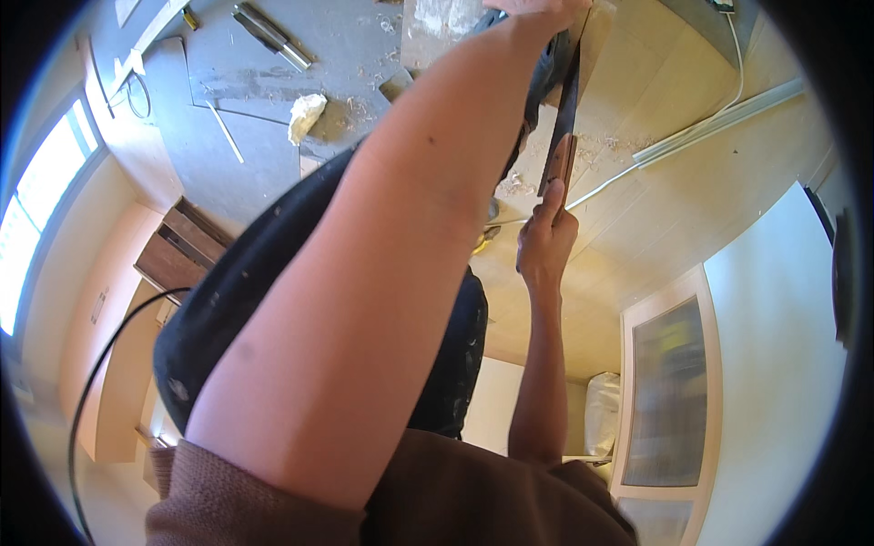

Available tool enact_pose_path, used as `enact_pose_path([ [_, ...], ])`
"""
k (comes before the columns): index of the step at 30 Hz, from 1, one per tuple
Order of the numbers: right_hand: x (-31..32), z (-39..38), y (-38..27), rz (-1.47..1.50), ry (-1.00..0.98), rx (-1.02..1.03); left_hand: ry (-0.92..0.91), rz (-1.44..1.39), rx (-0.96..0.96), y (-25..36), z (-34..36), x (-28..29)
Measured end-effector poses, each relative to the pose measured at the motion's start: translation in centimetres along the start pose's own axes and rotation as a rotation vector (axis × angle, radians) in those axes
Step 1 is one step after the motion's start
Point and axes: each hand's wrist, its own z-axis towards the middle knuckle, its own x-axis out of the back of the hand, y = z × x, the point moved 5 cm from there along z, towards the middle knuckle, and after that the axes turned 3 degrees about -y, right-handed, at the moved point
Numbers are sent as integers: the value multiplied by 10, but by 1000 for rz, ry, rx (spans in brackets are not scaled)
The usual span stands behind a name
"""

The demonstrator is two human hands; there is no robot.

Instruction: The person uses a hand saw to cut a small piece of wood placed on the floor. They hold the wood steady with their left hand and saw with their right hand, repeating the motion until the cut is complete.

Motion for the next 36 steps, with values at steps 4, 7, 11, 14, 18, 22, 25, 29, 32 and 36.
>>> enact_pose_path([
  [4,14,-47,-3,83,-47,-36,35,-10,63,-18,-15,9],
  [7,22,-81,46,178,-32,3,39,1,70,-17,-17,14],
  [11,-4,24,-35,28,42,114,22,9,19,-6,-8,3],
  [14,-2,13,-23,22,91,70,22,-1,44,-16,-8,3],
  [18,11,-73,35,-21,-12,141,79,10,64,-21,-12,24],
  [22,9,21,-17,-5,-67,-86,16,8,14,-8,-10,4],
  [25,0,22,-26,54,-17,0,21,1,31,-16,-9,5],
  [29,26,-64,21,122,-93,-94,61,3,53,-22,-15,19],
  [32,11,-35,14,116,-85,-43,38,17,15,-14,-18,7],
  [36,-3,5,16,64,-5,62,33,17,11,-14,-18,2],
])
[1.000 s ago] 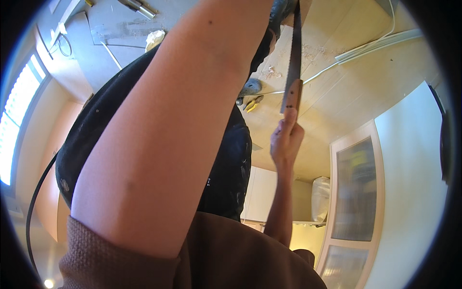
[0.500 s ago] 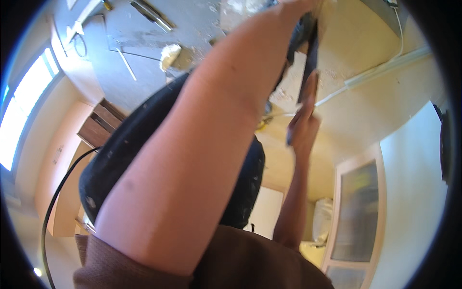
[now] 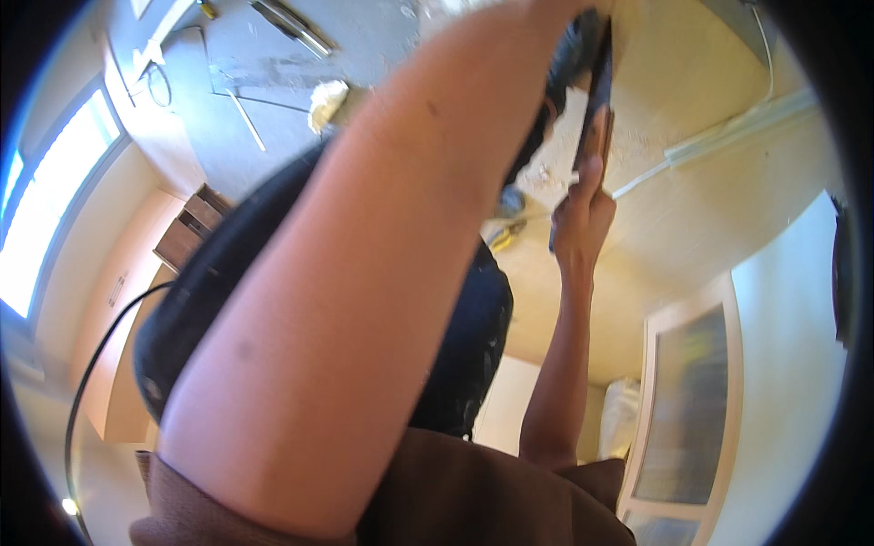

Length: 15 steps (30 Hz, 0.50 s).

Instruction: The person uses a hand saw to cut a small piece of wood placed on the floor. They hold the wood steady with their left hand and saw with their right hand, repeating the motion until the cut is complete.

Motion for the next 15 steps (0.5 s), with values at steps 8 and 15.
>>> enact_pose_path([
  [8,21,-33,38,-86,-22,51,6,11,-9,8,-6,0],
  [15,19,-10,27,76,27,72,29,8,37,-1,-6,5],
])
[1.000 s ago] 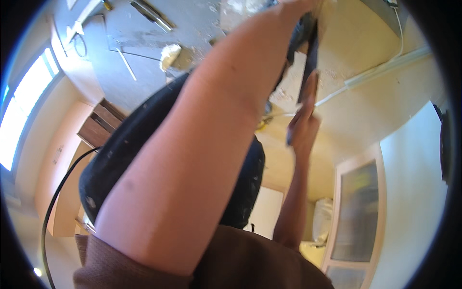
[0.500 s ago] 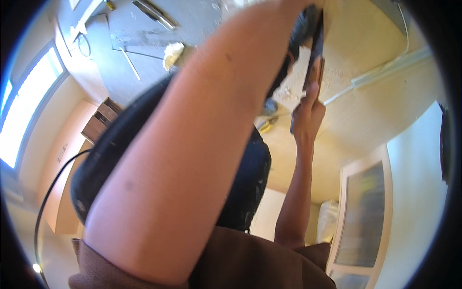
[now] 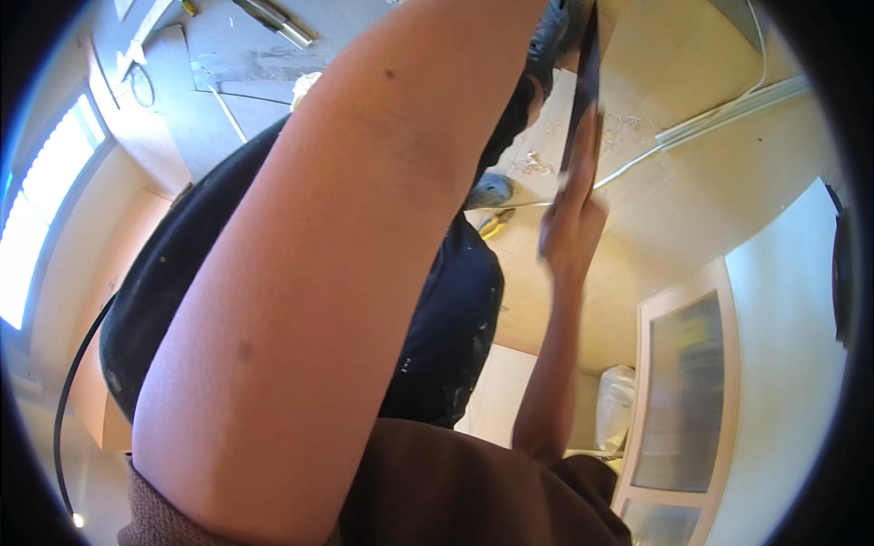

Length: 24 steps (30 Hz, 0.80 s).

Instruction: The person uses a hand saw to cut a small piece of wood placed on the floor. They hold the wood steady with their left hand and saw with their right hand, repeating the motion until the cut is complete.

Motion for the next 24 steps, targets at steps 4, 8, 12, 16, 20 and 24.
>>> enact_pose_path([
  [4,13,-82,6,69,-131,-244,-12,7,12,0,-3,1],
  [8,2,-85,23,140,-33,-98,-17,32,16,10,-1,-8],
  [12,10,-87,6,96,-68,-113,90,83,-13,4,5,-1],
  [16,19,-100,-13,90,-21,-92,126,130,-52,-1,11,-10],
  [20,20,-115,-9,105,-41,-80,108,300,66,3,8,-4],
  [24,38,-140,-17,20,-42,-26,167,569,50,26,-1,3],
])
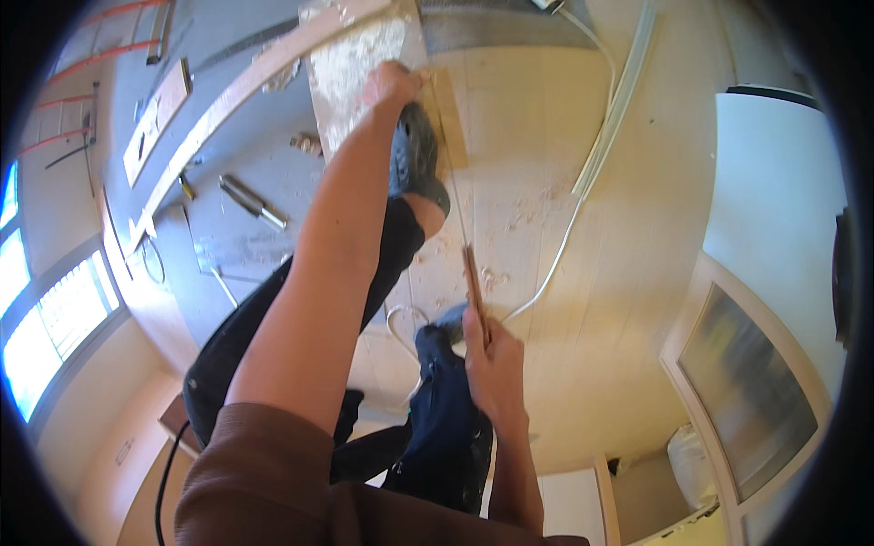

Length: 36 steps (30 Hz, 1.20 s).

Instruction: The person uses a hand saw to cut a small piece of wood placed on the floor. They hold the wood steady with their left hand and saw with their right hand, repeating the motion until the cut is complete.

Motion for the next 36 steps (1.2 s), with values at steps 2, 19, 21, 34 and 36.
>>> enact_pose_path([
  [2,7,-22,14,-42,9,34,20,28,-43,9,-9,-6],
  [19,135,-163,192,89,71,78,48,291,-335,28,-30,-18],
  [21,145,-160,214,-41,146,-10,71,358,-338,44,-62,-23],
  [34,104,-172,346,70,275,-122,170,-292,-424,37,-137,41],
  [36,101,-177,327,172,244,-119,8,-821,-371,-1,-152,62],
])
